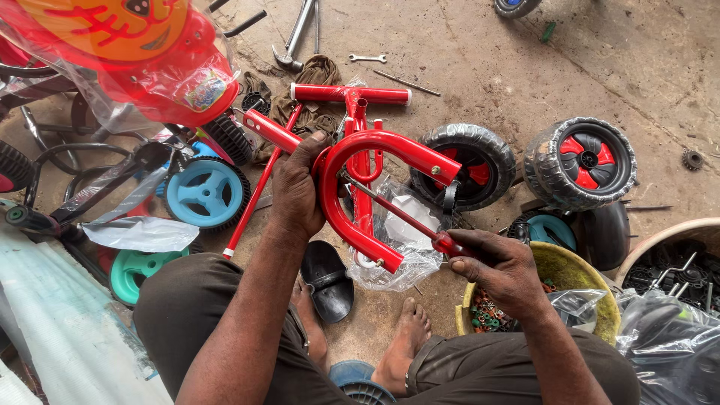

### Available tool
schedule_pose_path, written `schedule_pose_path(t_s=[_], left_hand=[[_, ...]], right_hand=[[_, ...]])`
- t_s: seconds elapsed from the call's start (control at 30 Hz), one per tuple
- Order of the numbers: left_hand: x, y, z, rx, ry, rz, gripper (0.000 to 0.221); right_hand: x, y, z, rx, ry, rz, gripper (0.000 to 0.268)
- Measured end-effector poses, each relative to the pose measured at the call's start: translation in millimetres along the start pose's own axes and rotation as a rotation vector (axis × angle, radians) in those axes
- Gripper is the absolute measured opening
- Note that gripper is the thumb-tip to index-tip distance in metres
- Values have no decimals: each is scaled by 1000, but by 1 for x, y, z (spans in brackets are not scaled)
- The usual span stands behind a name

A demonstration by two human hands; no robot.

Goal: The person assembles a child's tricycle by attaching a black plastic seat to a red metal frame. They use a screwdriver to tighten bolts and secure the seat in place.

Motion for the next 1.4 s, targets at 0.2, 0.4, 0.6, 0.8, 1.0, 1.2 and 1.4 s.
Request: schedule_pose_path(t_s=[0.2,0.4,0.6,0.8,1.0,1.2,1.4], left_hand=[[-2,1,-7,19,30,-11,25],[-3,2,-11,14,44,5,25],[1,1,-25,201,268,64,24],[5,-5,-19,240,296,37,19],[5,-2,-22,295,289,61,20],[0,6,-20,207,176,111,25],[-1,5,-20,189,158,112,26]], right_hand=[[0,2,6,-72,-62,-6,49],[4,10,-9,218,69,151,48],[6,6,-15,149,81,78,50],[7,3,-19,104,90,46,49],[8,4,-21,96,113,29,49],[10,25,-45,538,385,254,46],[6,29,-19,42,28,144,46]])
Point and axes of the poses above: each hand's wrist, its own x-axis towards the middle knuckle, its own y-axis out of the palm, z = x × y, the point moved 10 cm from there along x, towards the middle knuckle, and after that the axes turned 15 degrees about y, right-handed, at the moved point
